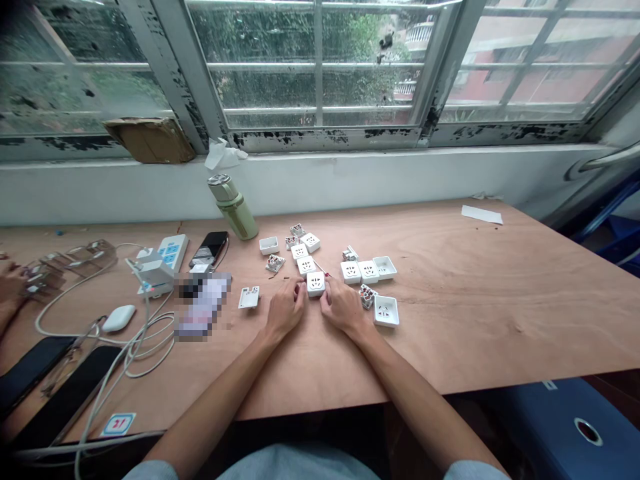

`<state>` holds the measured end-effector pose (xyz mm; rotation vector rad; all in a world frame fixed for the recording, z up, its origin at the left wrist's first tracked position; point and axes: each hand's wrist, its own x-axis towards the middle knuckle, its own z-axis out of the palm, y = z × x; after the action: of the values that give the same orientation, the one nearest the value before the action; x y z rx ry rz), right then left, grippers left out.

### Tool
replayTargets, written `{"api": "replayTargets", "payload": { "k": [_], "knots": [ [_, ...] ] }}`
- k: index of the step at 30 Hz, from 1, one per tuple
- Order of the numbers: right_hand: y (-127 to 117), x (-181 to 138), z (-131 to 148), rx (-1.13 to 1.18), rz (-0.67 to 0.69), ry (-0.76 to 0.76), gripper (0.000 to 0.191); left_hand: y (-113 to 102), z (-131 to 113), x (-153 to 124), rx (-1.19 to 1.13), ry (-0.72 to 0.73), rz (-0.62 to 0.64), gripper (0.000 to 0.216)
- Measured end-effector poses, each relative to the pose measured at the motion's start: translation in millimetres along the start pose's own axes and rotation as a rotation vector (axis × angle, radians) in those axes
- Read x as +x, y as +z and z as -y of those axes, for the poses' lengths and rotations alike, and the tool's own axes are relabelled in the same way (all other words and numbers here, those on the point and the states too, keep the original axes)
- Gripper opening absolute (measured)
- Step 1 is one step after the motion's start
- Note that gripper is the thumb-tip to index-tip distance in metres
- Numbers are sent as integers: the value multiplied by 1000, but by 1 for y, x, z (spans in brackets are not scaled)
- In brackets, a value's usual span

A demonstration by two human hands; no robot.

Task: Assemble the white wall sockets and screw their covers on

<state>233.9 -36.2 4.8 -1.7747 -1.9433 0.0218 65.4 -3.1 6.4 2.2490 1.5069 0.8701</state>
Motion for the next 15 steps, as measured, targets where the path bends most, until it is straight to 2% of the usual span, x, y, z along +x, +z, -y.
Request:
{"api": "replayTargets", "payload": {
  "k": [4, 9, 15],
  "knots": [
    [-3, -1, 5, -135, 69, 95, 24, -1, 5, -1, 52, -7, -12, 20],
    [-2, 0, 9, -201, 140, 60, 22, 1, 8, -1, 75, 14, 18, 16],
    [-1, 0, 10, -194, 141, 67, 21, 3, 11, -1, 90, 5, 21, 16]
  ]
}}
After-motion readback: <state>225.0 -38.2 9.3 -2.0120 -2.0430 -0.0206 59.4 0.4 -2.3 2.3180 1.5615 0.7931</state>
